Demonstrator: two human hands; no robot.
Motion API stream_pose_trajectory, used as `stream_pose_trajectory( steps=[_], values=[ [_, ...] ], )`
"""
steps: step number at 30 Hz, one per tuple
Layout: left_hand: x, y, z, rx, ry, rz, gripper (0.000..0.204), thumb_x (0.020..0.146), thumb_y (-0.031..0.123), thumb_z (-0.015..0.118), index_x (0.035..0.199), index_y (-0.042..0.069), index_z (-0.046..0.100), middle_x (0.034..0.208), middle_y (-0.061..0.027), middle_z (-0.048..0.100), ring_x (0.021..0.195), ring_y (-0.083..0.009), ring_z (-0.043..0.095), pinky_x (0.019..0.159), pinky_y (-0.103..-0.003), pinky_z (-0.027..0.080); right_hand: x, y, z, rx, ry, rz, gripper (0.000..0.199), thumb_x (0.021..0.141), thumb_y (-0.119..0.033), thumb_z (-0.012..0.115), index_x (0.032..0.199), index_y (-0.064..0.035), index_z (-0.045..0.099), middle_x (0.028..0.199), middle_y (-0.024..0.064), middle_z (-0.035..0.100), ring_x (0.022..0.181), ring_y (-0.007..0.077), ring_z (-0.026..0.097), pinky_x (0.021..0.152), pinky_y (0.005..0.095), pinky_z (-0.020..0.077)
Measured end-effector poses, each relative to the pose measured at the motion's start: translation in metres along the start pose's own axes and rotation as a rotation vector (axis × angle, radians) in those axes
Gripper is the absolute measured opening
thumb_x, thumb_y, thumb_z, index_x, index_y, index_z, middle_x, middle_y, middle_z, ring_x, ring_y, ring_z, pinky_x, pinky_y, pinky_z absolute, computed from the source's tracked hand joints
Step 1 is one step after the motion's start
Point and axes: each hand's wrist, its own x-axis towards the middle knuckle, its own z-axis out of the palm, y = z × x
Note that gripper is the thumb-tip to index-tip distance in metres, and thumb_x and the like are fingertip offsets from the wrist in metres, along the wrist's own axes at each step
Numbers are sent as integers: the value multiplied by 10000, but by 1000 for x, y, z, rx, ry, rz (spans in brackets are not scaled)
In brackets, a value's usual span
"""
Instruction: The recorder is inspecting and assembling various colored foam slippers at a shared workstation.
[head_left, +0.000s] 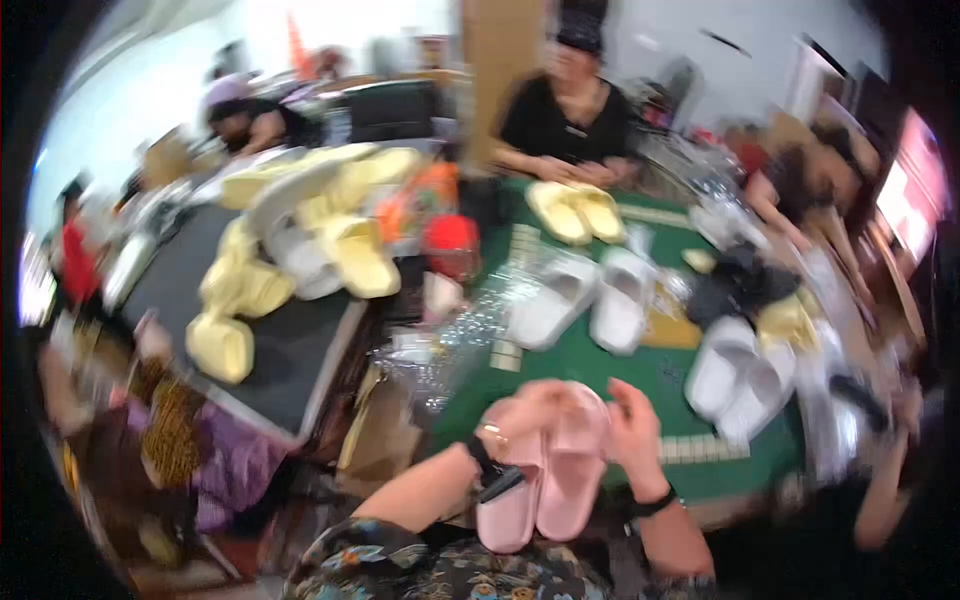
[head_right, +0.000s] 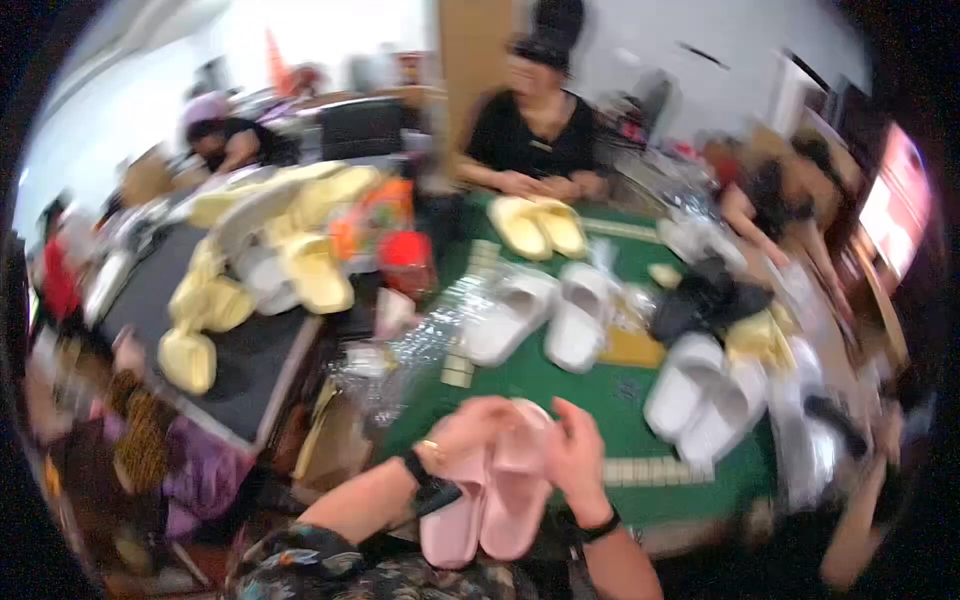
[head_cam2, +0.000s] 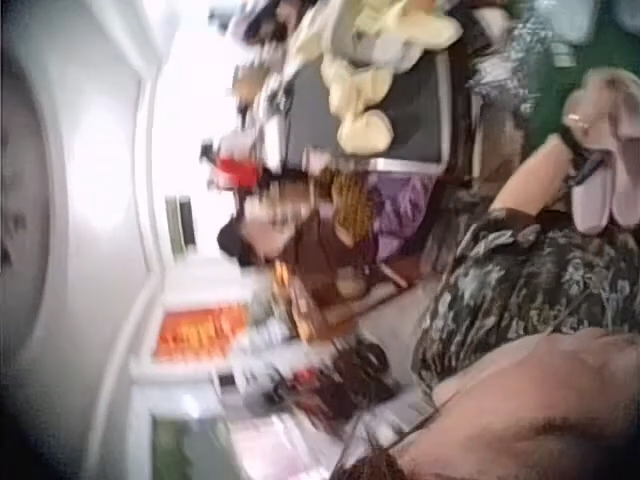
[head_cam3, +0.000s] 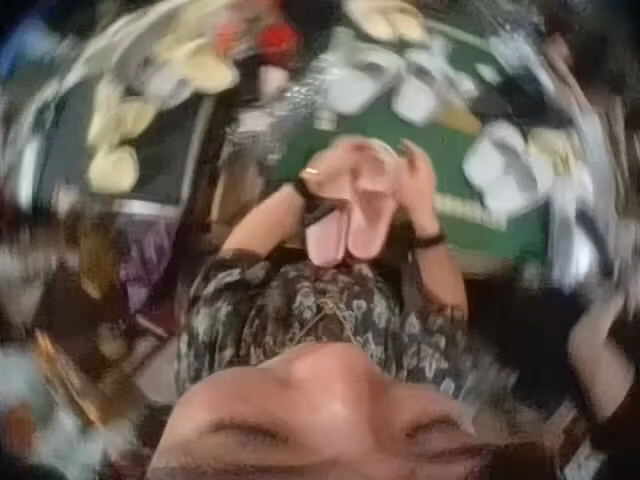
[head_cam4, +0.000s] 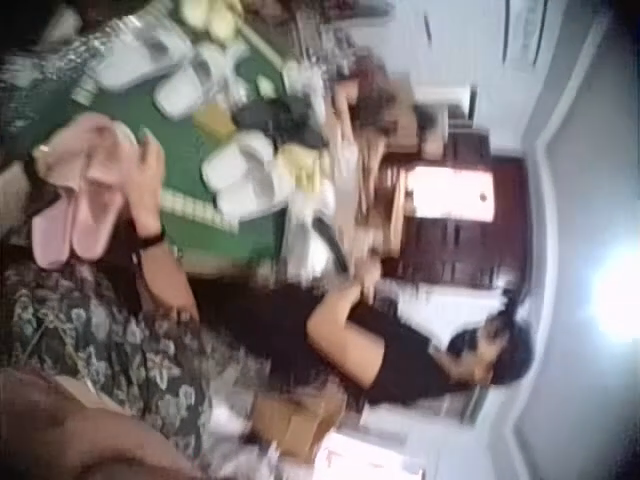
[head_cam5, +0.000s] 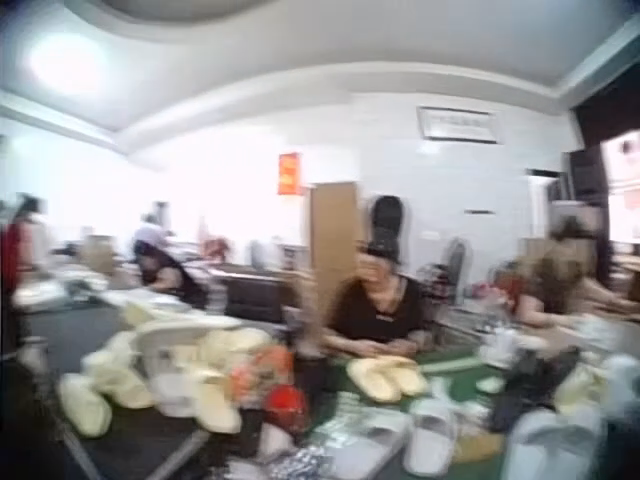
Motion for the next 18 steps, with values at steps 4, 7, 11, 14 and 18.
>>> stream_pose_trajectory(
  steps=[4, 7, 11, 14, 18],
  values=[
    [-7, 3, 8, 242, 43, 169, 193, 910, 140, 575, 1008, 1, 667, 928, -145, 698, 843, -219, 656, 758, -357, 508, 30, 8, 26, 122, -242, 149, 338, 873, -86, 577, 1188, 34, 601, 1099, 144, 666, 1019, 209, 627, 910, 323, 480],
    [-5, -1, 13, 256, 94, 286, 175, 810, 128, 617, 882, -26, 659, 835, -210, 668, 777, -329, 654, 696, -415, 492, 33, 0, 33, 220, -357, 55, 122, 909, -97, 575, 941, 14, 615, 820, 49, 619, 700, 116, 548, 605, 259, 461],
    [-3, -8, 16, 208, 69, 260, 168, 808, 92, 599, 920, -25, 645, 833, -196, 673, 757, -291, 646, 692, -389, 482, 23, -17, 26, 192, -390, 380, 204, 925, -169, 591, 1004, 18, 620, 1071, 187, 612, 903, 300, 579, 773, 379, 492],
    [-11, -3, 18, 341, 316, 388, 146, 810, 100, 590, 853, -21, 659, 779, -178, 664, 704, -318, 635, 631, -389, 487, 19, -16, 26, 125, -354, 228, 246, 947, -210, 581, 980, 31, 614, 1002, 144, 613, 861, 217, 573, 718, 332, 496],
    [-36, 9, 9, 264, 409, 140, 162, 853, 150, 580, 933, 44, 671, 820, -151, 666, 756, -239, 642, 706, -368, 499, 21, -1, 47, 447, -228, 212, 104, 910, -98, 574, 841, -21, 580, 735, 5, 557, 641, 85, 498, 539, 226, 415]
  ],
)
